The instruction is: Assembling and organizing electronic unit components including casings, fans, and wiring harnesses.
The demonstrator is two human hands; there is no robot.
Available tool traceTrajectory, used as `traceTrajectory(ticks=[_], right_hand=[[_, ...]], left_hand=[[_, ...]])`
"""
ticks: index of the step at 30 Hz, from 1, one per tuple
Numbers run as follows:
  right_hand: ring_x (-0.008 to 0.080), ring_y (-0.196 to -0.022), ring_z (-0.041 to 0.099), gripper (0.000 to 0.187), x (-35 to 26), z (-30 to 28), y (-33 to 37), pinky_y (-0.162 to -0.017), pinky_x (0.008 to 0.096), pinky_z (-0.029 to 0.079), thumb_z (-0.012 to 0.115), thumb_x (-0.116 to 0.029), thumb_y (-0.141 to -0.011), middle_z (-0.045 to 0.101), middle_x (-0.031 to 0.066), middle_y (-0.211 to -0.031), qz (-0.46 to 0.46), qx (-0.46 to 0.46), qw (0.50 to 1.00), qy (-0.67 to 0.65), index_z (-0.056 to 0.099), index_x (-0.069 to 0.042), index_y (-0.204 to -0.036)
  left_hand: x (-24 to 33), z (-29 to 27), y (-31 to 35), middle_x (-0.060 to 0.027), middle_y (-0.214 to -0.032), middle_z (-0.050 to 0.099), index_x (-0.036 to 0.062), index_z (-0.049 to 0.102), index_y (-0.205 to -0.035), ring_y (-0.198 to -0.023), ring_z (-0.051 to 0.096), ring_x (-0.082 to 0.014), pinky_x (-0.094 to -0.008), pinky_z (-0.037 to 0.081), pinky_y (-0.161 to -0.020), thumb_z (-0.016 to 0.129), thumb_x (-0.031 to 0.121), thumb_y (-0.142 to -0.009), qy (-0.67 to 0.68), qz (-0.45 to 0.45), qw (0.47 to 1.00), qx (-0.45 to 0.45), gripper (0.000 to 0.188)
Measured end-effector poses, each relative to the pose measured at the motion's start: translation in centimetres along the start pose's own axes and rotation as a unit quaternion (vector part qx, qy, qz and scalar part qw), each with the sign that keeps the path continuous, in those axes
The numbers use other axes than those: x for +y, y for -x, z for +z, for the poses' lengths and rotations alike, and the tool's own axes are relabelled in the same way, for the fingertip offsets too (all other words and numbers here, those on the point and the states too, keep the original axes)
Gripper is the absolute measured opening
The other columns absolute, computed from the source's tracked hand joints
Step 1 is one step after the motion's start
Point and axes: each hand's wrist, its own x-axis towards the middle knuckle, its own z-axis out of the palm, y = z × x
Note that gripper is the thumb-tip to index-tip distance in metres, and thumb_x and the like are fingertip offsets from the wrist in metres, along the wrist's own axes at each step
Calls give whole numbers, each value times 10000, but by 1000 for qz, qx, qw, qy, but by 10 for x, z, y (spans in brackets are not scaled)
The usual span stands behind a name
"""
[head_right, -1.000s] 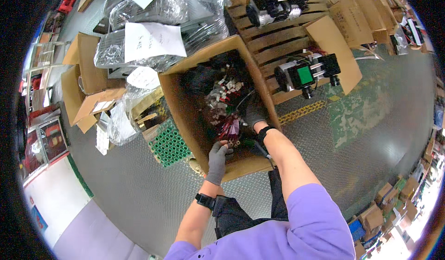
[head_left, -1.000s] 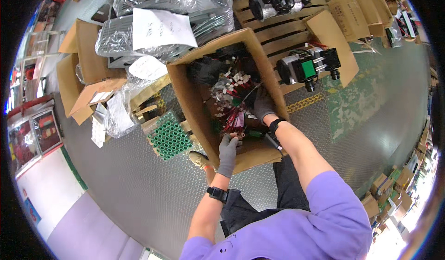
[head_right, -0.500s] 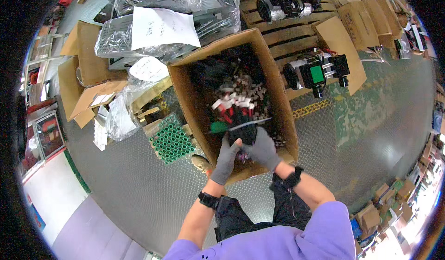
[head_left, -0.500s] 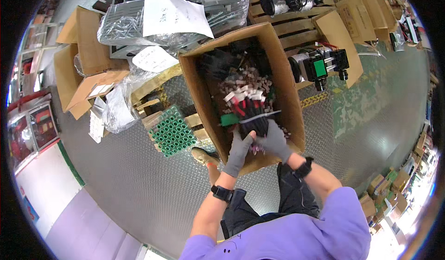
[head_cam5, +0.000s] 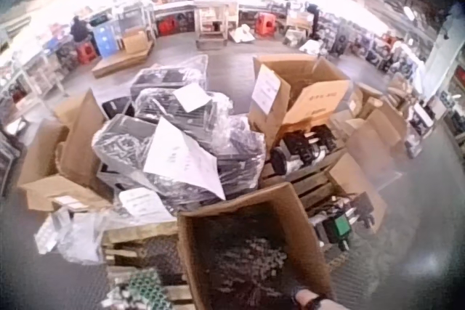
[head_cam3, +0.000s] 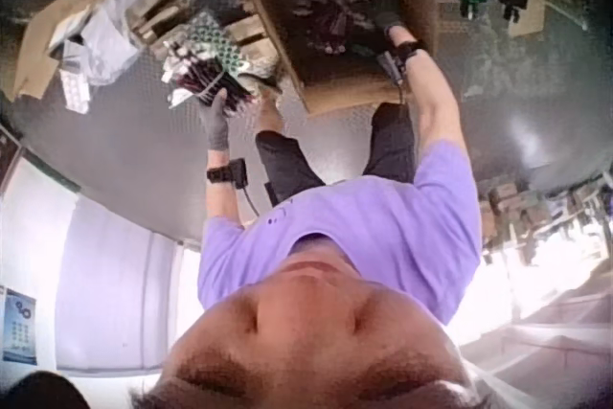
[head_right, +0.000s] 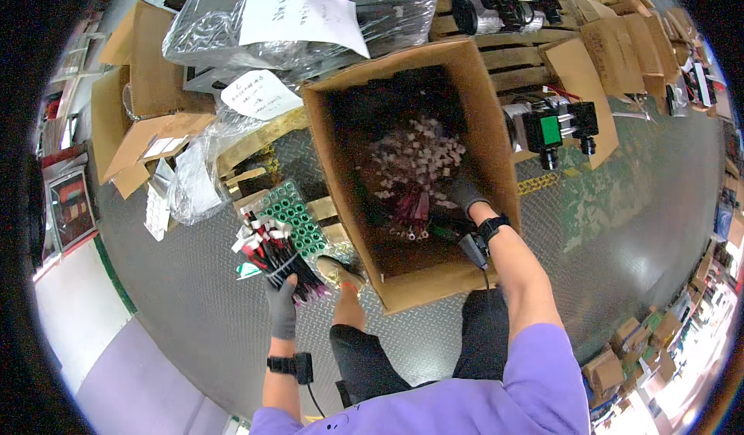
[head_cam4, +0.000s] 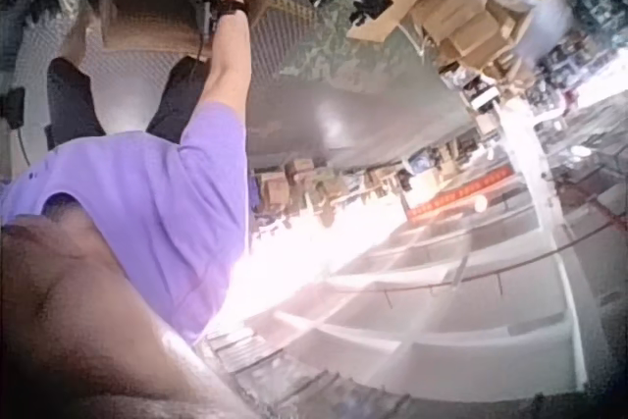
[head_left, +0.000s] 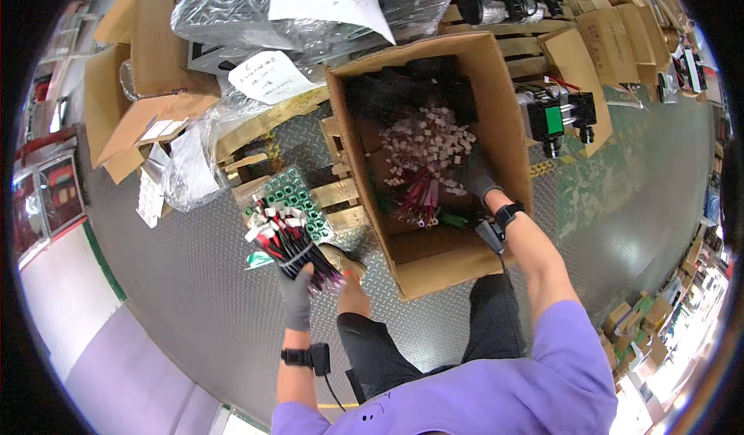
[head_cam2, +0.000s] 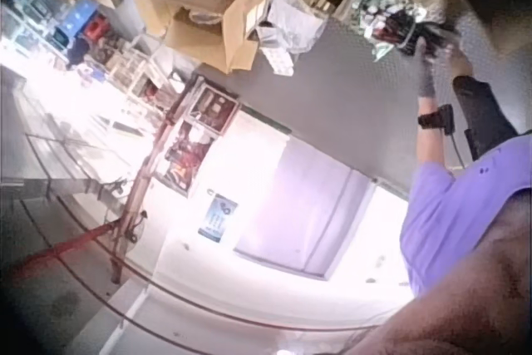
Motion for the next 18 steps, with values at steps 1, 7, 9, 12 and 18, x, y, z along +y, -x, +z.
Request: traceTrajectory(ticks=[1,7,9,12,18], right_hand=[[330,-1193,326,698,-21,4,4,-971,371,297,598,-390,-738,332,207,-1296,31,26,997,-68,329,-12,-1260],[329,-1151,362,857,-7,56,-7,-959,375,299,652,-460,-636,358,201,-1265,17,192,981,25,295,18,-1252],[314,-1193,320,702,-22,45,-4,-1003,364,246,581,-409,-733,336,197,-1294,6,222,974,-40,344,0,-1251],[317,-1195,316,662,-50,19,0,-1007,366,241,566,-393,-745,347,200,-1285,-20,95,995,-13,361,-6,-1242],[332,-1103,445,723,-1,17,-8,-918,373,344,638,-408,-714,460,219,-1176,27,198,979,-43,345,18,-1220]], left_hand=[[-29,-23,-14,-64,-1025,547,-7,422,-1154,-878,535,-155,-289,432,-789,644,69,-703,-2,1,1000,10,509],[-146,-77,-92,-67,-1050,518,7,382,-1192,-883,501,-173,-267,410,-797,670,30,-684,30,14,988,148,584],[-159,-81,-105,-69,-1055,517,8,368,-1205,-879,503,-175,-268,411,-796,667,43,-695,4,18,985,169,592],[-170,-91,-114,-75,-1090,499,8,350,-1220,-918,487,-180,-280,394,-825,646,63,-726,-24,29,981,193,579],[-15,49,-64,-71,-1062,483,41,432,-1129,-964,453,-170,-289,379,-834,528,53,-804,-82,171,977,99,339]])
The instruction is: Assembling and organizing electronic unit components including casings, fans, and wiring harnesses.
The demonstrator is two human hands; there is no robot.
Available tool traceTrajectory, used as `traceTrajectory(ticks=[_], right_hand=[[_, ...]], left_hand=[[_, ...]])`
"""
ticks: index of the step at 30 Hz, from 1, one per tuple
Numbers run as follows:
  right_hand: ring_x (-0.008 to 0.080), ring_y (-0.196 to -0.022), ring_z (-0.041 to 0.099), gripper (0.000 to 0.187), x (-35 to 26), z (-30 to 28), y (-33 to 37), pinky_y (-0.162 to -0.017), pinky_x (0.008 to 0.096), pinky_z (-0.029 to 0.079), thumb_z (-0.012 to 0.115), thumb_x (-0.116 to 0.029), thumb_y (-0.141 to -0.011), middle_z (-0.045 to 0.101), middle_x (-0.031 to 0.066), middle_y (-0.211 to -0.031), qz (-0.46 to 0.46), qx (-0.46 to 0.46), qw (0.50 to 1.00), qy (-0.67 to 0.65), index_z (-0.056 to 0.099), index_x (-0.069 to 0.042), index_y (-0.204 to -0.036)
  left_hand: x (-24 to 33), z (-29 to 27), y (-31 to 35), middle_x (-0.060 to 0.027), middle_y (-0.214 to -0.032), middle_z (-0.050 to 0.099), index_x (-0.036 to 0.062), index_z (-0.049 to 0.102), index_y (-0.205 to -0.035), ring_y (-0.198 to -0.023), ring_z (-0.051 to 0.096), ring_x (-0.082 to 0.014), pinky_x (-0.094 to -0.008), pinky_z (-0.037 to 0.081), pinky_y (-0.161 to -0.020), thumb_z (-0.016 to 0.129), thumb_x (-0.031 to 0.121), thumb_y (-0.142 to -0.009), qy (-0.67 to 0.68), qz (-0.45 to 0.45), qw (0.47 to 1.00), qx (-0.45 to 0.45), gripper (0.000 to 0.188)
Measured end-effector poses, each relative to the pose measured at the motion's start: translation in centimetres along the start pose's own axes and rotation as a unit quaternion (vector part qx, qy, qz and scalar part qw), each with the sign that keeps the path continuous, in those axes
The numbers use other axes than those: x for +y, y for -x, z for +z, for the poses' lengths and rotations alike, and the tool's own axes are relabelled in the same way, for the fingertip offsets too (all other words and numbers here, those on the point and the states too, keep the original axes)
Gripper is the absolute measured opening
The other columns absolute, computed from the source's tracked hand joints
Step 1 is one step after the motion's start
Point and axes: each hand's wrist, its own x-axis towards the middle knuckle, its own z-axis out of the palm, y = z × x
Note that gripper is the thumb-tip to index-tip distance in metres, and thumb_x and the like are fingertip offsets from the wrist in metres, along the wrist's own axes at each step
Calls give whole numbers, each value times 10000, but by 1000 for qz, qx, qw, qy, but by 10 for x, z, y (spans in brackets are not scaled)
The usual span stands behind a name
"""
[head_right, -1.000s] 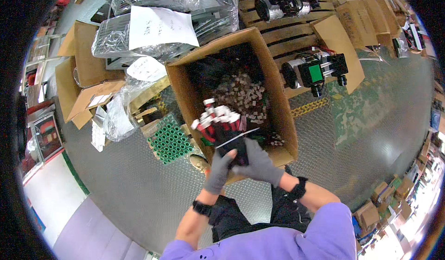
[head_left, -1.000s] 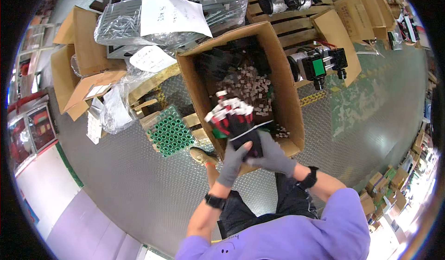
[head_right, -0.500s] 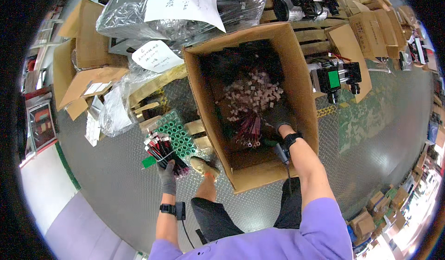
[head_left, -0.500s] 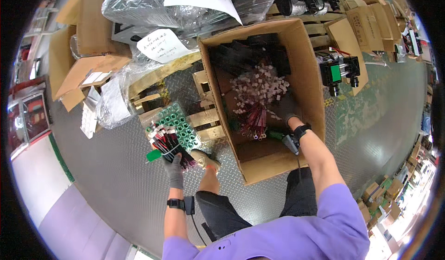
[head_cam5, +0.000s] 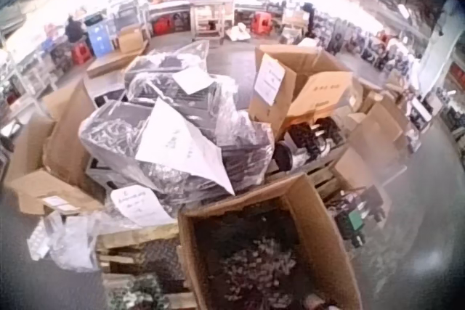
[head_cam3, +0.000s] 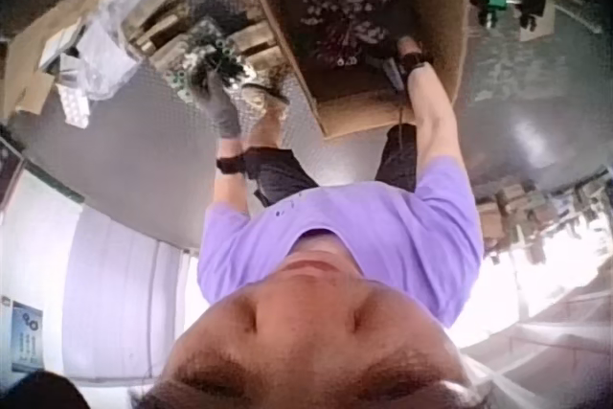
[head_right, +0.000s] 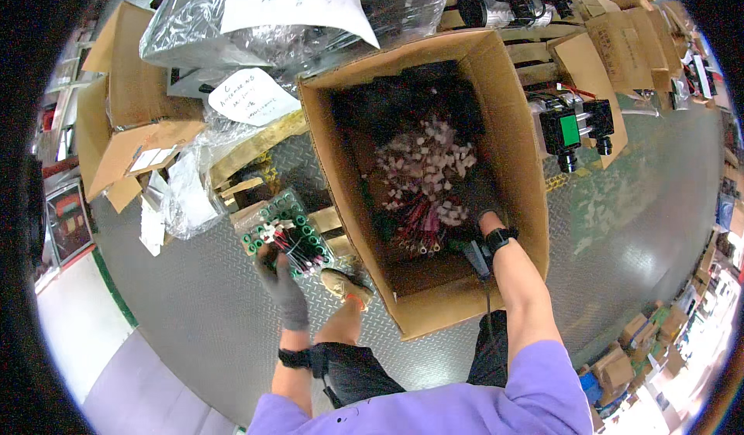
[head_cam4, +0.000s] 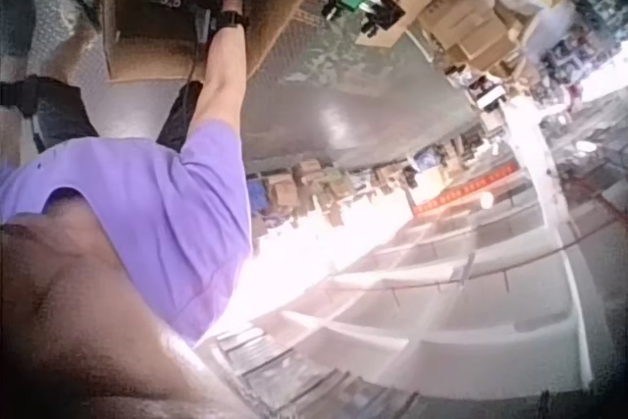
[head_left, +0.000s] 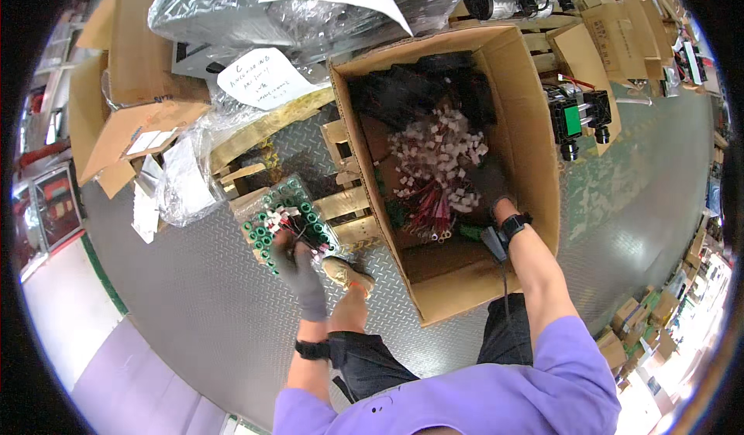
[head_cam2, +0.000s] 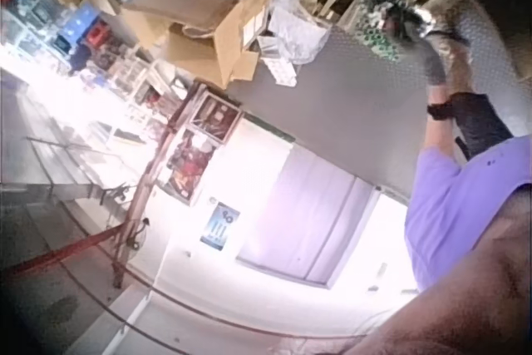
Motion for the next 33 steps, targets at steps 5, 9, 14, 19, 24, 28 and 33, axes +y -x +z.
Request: traceTrajectory(ticks=[5,9,14,19,24,28,33], right_hand=[[314,-1134,416,751,-11,13,-3,-929,381,329,594,-478,-724,438,219,-1201,9,-143,989,-43,345,28,-1220],[335,-1128,398,700,-19,-4,-4,-955,382,299,585,-431,-744,427,217,-1205,31,-103,994,-33,343,16,-1225],[320,-1142,390,714,44,25,-5,-975,360,283,598,-424,-736,422,207,-1217,-123,-83,989,22,338,20,-1232],[285,-1187,353,701,-32,-15,-18,-998,341,257,608,-408,-728,386,172,-1269,80,-216,919,-319,360,14,-1229],[279,-1211,319,754,21,-13,-28,-1010,340,238,611,-424,-722,349,162,-1300,59,-152,961,-221,311,6,-1264],[253,-1218,310,612,-20,-2,-17,-1025,308,212,546,-350,-795,345,141,-1309,-20,-195,972,-128,340,-17,-1264],[225,-1095,433,553,1,52,0,-936,329,336,598,-282,-771,453,122,-1195,-39,-158,943,-291,390,-6,-1204]], left_hand=[[99,96,47,-116,-1048,493,5,500,-1019,-991,461,-215,-330,368,-869,518,42,-778,-5,17,982,-187,244],[123,147,60,-170,-1106,467,-5,469,-1067,-1047,444,-288,-349,354,-902,557,66,-749,-160,187,969,-29,338],[77,221,74,-249,-1226,393,-5,383,-1202,-1108,415,-328,-358,349,-922,601,241,-749,-155,-122,976,-88,560],[-123,214,51,-159,-1182,476,7,431,-1178,-995,498,-297,-358,383,-882,578,250,-789,-74,-78,990,-90,482],[-76,265,20,-67,-1021,550,31,491,-1122,-881,526,-176,-271,434,-786,511,208,-854,284,-386,863,-161,322],[-132,246,10,-192,-1272,366,-43,318,-1256,-1163,362,-302,-357,333,-939,510,418,-827,102,-155,967,-175,658],[-167,235,-5,-141,-1264,390,-28,355,-1244,-1132,396,-207,-313,338,-923,465,315,-881,387,-232,881,-144,511]])
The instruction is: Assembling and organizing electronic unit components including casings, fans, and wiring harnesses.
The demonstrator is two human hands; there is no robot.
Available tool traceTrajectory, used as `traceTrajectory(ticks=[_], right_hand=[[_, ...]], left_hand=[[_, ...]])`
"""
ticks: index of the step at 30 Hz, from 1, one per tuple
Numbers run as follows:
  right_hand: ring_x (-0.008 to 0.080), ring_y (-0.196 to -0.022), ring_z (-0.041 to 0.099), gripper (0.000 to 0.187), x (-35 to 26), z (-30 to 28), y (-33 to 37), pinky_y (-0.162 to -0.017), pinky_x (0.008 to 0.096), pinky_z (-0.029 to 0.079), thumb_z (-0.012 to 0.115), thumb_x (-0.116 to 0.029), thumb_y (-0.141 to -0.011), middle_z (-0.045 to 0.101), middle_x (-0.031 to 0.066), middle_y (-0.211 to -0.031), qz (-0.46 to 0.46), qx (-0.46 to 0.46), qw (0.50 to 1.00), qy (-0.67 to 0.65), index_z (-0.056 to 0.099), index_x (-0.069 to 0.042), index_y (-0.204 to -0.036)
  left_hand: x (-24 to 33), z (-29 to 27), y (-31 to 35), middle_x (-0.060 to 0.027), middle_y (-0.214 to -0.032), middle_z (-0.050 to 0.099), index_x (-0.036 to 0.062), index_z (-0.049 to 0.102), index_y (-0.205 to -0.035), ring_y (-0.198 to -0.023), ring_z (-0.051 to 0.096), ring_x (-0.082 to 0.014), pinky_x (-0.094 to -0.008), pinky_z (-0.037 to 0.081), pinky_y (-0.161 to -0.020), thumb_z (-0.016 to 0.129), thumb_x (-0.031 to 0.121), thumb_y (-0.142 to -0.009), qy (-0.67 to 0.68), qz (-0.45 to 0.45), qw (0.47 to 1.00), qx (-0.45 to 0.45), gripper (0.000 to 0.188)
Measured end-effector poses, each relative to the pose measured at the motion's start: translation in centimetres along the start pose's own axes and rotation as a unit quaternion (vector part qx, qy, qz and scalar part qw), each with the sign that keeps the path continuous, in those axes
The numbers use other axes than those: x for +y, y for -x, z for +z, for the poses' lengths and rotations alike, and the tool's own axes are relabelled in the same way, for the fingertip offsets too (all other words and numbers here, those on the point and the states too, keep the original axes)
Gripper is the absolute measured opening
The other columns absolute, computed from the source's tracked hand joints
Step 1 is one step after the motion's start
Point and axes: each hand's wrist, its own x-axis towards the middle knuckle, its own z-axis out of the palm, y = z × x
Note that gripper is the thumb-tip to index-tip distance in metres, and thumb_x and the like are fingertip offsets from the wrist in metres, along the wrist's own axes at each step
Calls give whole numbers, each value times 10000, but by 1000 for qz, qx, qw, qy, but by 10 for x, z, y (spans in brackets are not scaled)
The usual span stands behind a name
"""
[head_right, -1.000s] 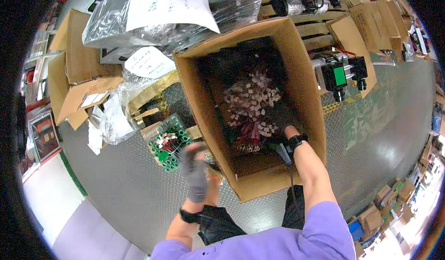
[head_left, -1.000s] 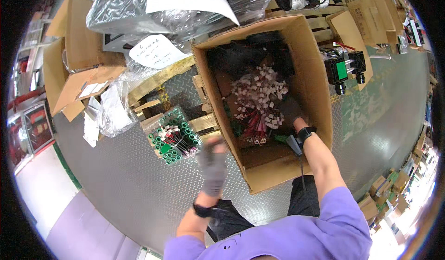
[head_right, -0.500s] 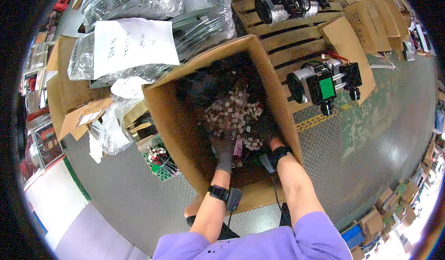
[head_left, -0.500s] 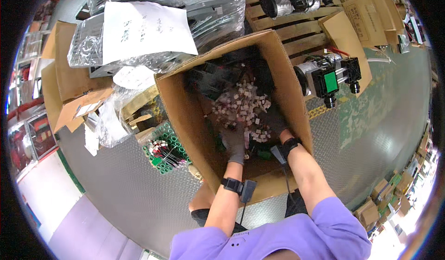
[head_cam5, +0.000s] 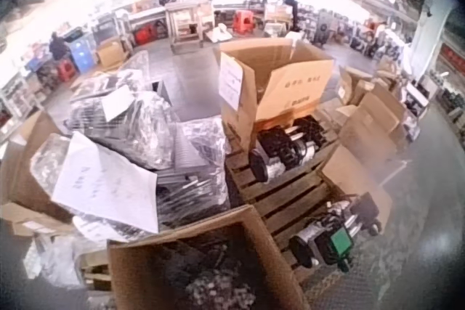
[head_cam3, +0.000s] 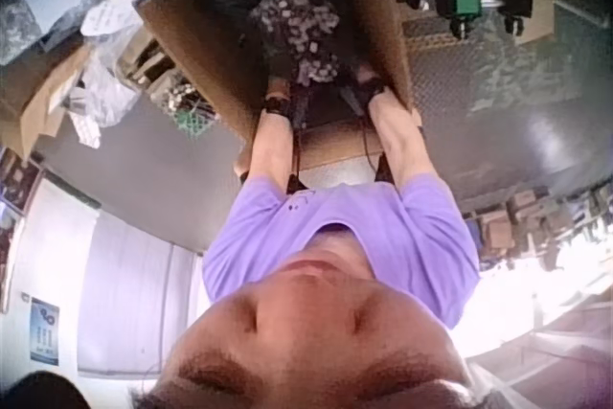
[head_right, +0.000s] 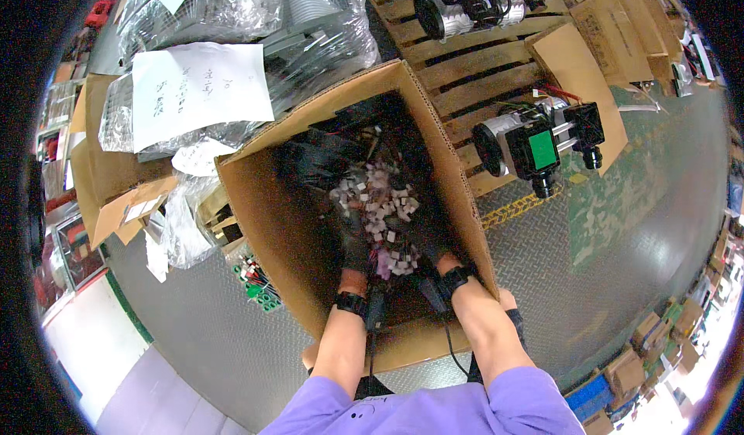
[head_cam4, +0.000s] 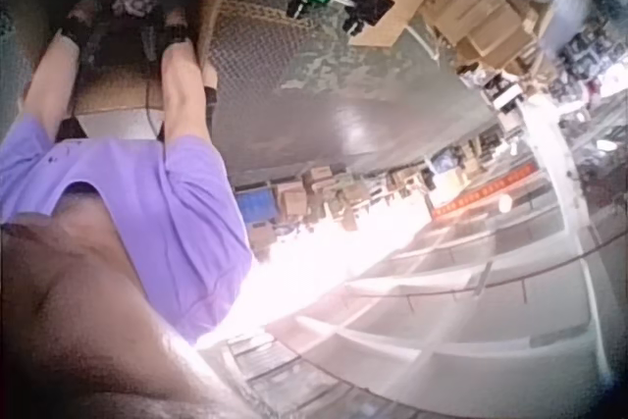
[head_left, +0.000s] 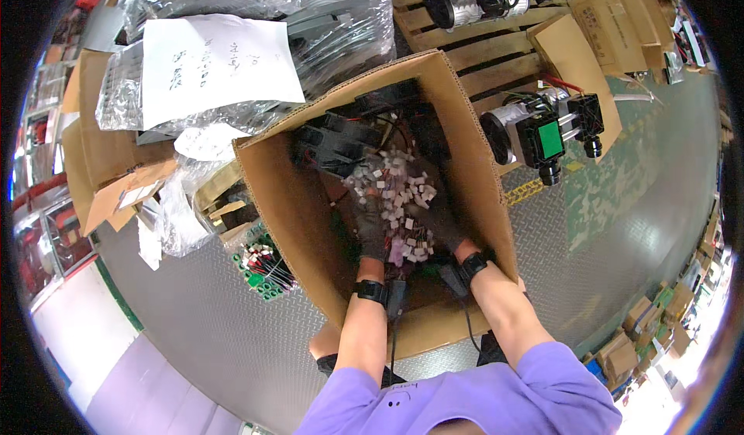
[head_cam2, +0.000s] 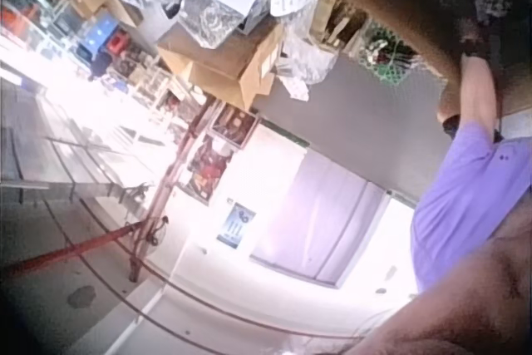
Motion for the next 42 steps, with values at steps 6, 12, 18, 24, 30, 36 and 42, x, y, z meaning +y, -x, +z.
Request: traceTrajectory(ticks=[6,12,18,24,30,36,42], right_hand=[[172,-1028,462,454,8,-7,29,-871,309,386,577,-220,-798,482,77,-1142,140,9,969,-203,426,-22,-1177],[190,-1095,430,441,2,-7,63,-936,311,336,507,-223,-838,447,89,-1212,86,-80,992,-55,405,-27,-1219],[131,-931,522,450,-83,-73,105,-783,277,440,530,-266,-829,505,16,-1110,271,4,892,-362,402,-62,-1210],[193,-1048,483,617,-150,-108,163,-872,328,412,578,-299,-780,468,61,-1178,216,50,881,-418,303,-56,-1276],[200,-1096,437,563,-165,-118,209,-906,364,381,466,-410,-851,429,47,-1216,61,18,988,-141,291,-106,-1290],[238,-1112,429,501,-223,-74,216,-929,387,359,403,-352,-875,418,87,-1228,-41,-99,994,-33,304,-72,-1278],[292,-1125,429,415,-255,-24,233,-952,419,339,315,-258,-908,416,140,-1232,-221,-160,906,323,342,-25,-1250]], left_hand=[[2,17,16,-112,-1162,475,12,416,-1184,-1029,450,-233,-329,378,-838,453,255,-871,-443,-106,890,-3,398],[17,3,40,-148,-1018,542,22,425,-1195,-820,523,-242,-372,426,-713,474,284,-859,-610,-103,785,12,429],[68,144,123,-106,-1163,503,7,424,-1194,-1027,483,-176,-282,364,-878,537,387,-822,-269,30,963,15,544],[124,201,190,-94,-997,595,21,497,-1092,-908,546,-141,-279,424,-794,628,327,-767,-278,30,959,-46,465],[177,215,234,-114,-1097,506,10,393,-1180,-992,498,-199,-300,402,-840,624,234,-766,-200,85,968,-121,525],[251,180,272,-151,-1115,470,26,410,-1177,-1019,481,-298,-359,381,-879,623,135,-711,-359,254,887,-141,523],[330,122,324,-132,-953,542,8,485,-1042,-898,527,-279,-386,418,-777,588,234,-766,-335,281,899,-2,371]])
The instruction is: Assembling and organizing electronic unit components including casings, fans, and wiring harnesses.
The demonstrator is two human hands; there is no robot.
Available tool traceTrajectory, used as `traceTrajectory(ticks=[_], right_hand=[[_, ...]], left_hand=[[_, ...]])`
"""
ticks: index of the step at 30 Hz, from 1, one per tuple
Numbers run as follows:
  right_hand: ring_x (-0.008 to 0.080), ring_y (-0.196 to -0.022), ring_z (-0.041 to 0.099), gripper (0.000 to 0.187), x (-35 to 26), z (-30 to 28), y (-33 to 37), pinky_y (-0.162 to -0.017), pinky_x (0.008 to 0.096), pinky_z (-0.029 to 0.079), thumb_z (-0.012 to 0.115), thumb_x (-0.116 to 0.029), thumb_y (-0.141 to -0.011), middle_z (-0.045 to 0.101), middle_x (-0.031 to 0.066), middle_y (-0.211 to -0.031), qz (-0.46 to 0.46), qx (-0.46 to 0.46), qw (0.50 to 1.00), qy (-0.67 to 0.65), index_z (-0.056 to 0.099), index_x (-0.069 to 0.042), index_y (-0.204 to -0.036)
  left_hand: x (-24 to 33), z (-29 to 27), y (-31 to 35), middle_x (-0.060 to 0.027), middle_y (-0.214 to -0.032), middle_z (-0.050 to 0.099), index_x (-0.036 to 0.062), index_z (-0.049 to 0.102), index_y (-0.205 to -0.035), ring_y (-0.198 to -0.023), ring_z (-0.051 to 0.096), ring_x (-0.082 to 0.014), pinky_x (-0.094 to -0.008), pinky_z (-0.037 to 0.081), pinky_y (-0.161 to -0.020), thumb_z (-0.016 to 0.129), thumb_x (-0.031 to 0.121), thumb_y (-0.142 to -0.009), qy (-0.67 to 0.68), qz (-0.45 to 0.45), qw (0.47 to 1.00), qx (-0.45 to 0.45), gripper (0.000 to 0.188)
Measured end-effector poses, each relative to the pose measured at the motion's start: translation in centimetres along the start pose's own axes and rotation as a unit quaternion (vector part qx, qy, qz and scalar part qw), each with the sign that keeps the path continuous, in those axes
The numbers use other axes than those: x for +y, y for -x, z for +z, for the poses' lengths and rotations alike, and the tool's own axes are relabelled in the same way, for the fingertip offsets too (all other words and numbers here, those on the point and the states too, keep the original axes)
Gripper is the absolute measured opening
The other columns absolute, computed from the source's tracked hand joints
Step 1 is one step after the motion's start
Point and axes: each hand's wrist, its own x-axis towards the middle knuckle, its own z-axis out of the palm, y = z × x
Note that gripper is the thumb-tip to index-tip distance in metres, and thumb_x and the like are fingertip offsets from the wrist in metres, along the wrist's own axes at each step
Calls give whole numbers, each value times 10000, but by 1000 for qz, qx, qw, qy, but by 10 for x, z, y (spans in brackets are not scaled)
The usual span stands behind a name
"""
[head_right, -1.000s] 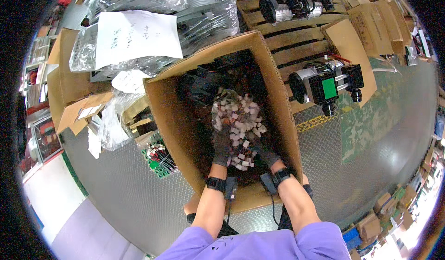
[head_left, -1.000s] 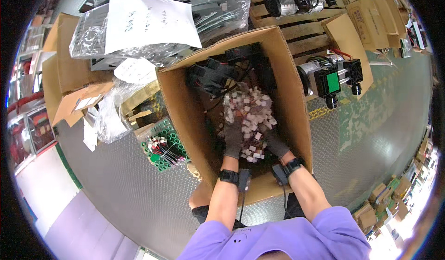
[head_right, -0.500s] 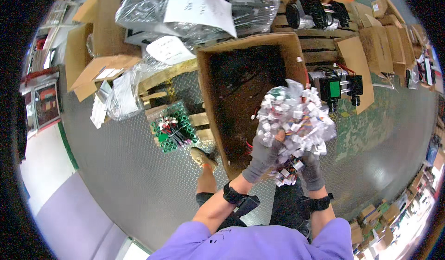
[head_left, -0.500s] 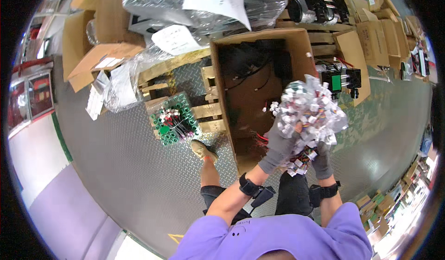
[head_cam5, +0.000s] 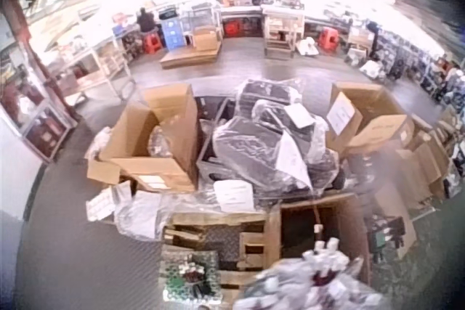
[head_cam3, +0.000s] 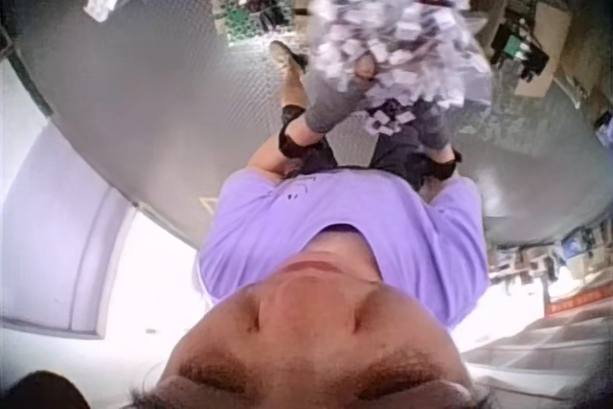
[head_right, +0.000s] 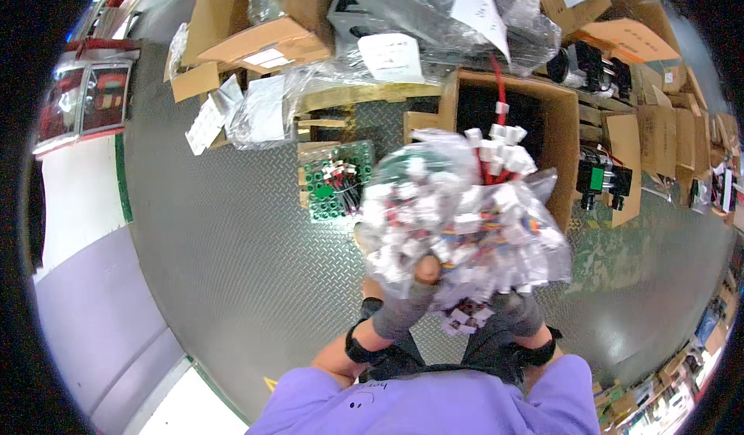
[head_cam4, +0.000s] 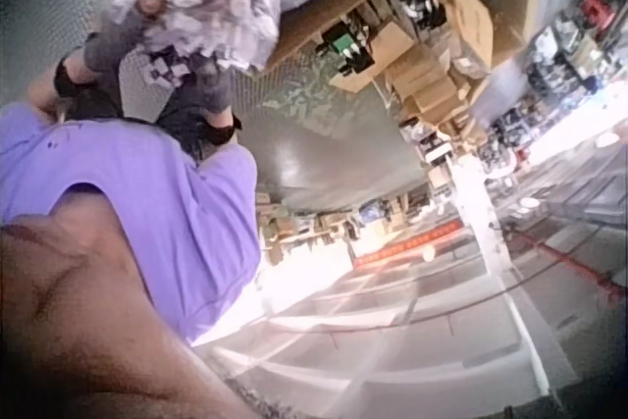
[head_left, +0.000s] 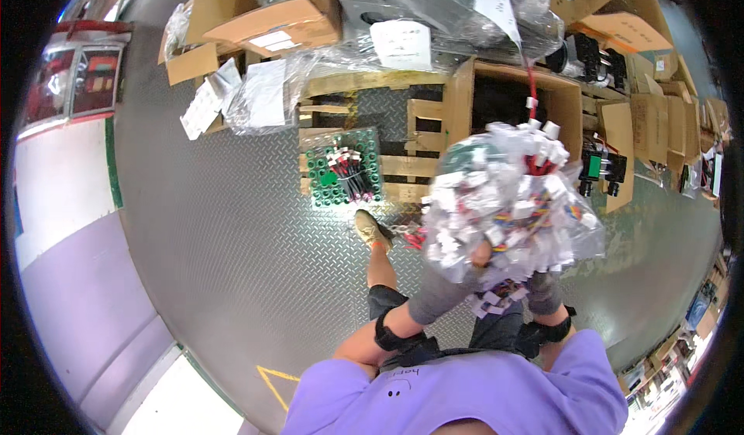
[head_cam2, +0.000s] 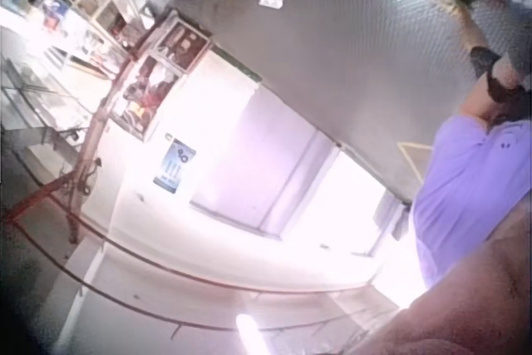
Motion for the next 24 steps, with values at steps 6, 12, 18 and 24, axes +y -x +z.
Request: traceTrajectory(ticks=[6,12,18,24], right_hand=[[262,-1035,488,413,-107,56,-130,-924,362,351,602,-202,-739,486,88,-1151,36,-69,936,-343,493,-58,-1110],[156,-1003,454,504,-132,187,-206,-875,301,376,650,-166,-715,471,77,-1156,114,-121,817,-552,452,-28,-1157],[109,-983,450,502,-126,307,-250,-850,275,380,675,-211,-720,501,8,-1088,205,-145,686,-683,447,-49,-1137],[215,-1047,446,572,-87,416,-282,-899,347,338,614,-370,-749,493,99,-1139,94,-104,805,-577,425,-45,-1180]], left_hand=[[-90,-112,33,-112,-1135,472,-15,365,-1202,-1008,479,-209,-336,391,-876,480,370,-835,200,-191,957,87,544],[-132,-199,-23,-121,-1220,425,12,314,-1269,-1085,447,-228,-358,368,-918,451,494,-814,320,-203,918,119,676],[-263,-270,-23,-118,-1228,427,21,323,-1267,-1097,443,-246,-378,360,-928,402,455,-856,333,-222,900,173,603],[-391,-317,-13,-109,-1217,446,27,347,-1255,-1075,465,-234,-370,366,-920,378,456,-870,318,-277,887,187,577]])
